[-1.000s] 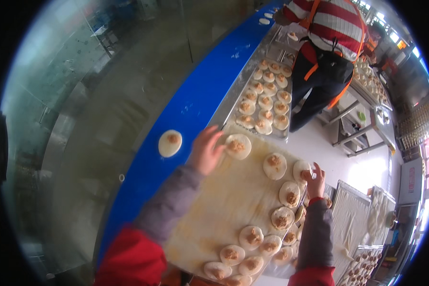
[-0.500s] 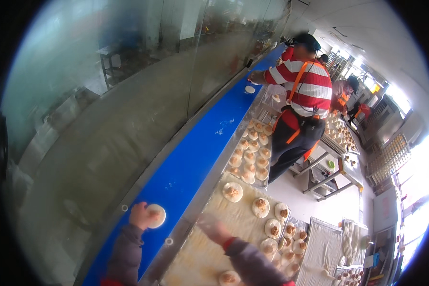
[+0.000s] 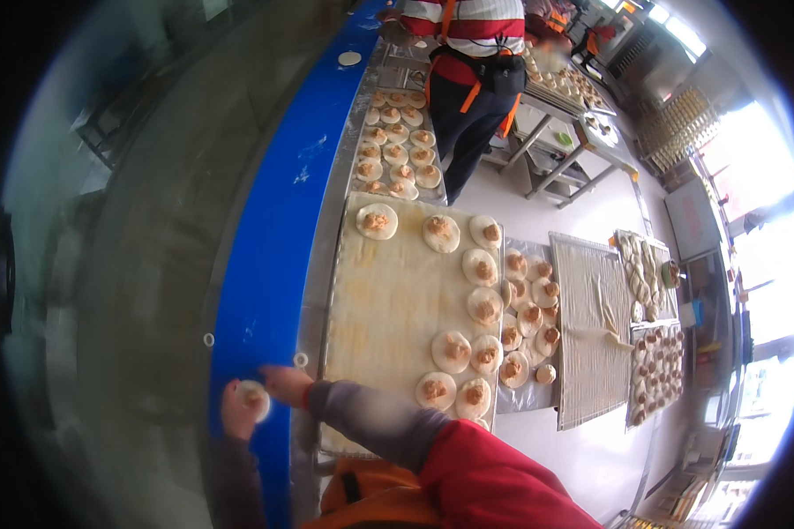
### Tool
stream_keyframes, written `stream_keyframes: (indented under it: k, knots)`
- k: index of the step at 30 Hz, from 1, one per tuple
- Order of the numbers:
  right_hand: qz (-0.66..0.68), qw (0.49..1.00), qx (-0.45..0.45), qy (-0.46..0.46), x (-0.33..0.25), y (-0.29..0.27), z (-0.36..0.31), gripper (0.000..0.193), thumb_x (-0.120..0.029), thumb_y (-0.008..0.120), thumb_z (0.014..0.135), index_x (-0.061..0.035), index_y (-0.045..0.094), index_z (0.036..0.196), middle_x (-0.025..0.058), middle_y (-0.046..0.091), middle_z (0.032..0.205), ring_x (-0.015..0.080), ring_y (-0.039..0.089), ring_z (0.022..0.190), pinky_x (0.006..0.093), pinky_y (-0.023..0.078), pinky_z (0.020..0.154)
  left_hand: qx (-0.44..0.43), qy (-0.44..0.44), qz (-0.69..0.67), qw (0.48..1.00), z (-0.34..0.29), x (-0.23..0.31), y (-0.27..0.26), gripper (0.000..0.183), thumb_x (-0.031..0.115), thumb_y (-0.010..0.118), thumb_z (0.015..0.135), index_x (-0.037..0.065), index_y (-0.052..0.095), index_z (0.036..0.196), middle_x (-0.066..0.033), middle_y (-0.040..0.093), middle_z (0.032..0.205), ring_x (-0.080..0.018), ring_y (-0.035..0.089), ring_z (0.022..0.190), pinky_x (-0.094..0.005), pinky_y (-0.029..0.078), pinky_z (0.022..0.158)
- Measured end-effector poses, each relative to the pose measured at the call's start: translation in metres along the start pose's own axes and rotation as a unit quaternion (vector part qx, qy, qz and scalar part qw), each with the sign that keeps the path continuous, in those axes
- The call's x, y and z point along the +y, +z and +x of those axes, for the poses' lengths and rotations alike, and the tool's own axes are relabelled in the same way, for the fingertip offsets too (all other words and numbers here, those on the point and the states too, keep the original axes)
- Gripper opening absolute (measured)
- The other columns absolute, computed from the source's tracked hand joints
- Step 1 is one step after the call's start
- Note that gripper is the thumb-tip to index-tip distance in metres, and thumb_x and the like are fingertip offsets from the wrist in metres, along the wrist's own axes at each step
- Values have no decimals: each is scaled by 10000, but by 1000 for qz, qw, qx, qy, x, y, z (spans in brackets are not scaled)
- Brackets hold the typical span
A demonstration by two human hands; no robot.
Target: The person repeatedly picks flat dough discs from a tray, places a small amount of filling on each, and folds the dough to enclose the filling, forming buns. The finished buns are placed on a tray. The process is repeated continuously.
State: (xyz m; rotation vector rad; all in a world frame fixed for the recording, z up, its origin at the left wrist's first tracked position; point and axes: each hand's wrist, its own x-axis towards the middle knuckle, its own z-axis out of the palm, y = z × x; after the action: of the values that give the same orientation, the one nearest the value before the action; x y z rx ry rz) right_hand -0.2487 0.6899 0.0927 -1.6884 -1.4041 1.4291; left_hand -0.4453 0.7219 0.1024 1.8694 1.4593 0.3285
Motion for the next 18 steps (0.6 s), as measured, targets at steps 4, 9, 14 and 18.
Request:
stream_keyframes:
  k: [4, 9, 14, 18]
  knots:
    - [2, 997, -37, -70, 13, 5, -24, 453, -128, 622, 926, -72, 563, 1372, 149, 672, 1201, 337, 654, 1071, 408, 530, 900, -28, -9, 32, 999, -29, -19, -9, 568, 100, 773, 768, 18, 529, 1274, -173, 578, 1195, -324, 592, 1127, -395, 487, 983]
    - [168, 981, 89, 23, 52, -112, -63, 372, -105, 583, 979, -93, 596, 1351, 81, 696, 1192, 178, 664, 1027, 335, 529, 889, -177, -75, -333, 923, -25, 39, -24, 568, 56, 714, 837, 44, 501, 1363, -82, 559, 1254, -201, 551, 1175, -348, 486, 983]
    - [-81, 819, 568, 32, 130, -338, -97, 206, -124, 606, 977, -34, 659, 1155, 130, 715, 965, 237, 683, 849, 335, 538, 771, -286, 2, -456, 843, 34, 160, 51, 561, 59, 695, 897, 50, 462, 1407, -71, 569, 1262, -156, 582, 1099, -311, 505, 925]
    - [-264, 874, 392, 114, 155, -411, -88, 382, -347, 599, 956, -58, 672, 1194, 185, 661, 1188, 361, 640, 1083, 441, 516, 915, -299, 25, -480, 825, 95, 245, 149, 502, 70, 687, 924, 46, 481, 1381, -53, 567, 1243, -128, 587, 1062, -282, 506, 891]
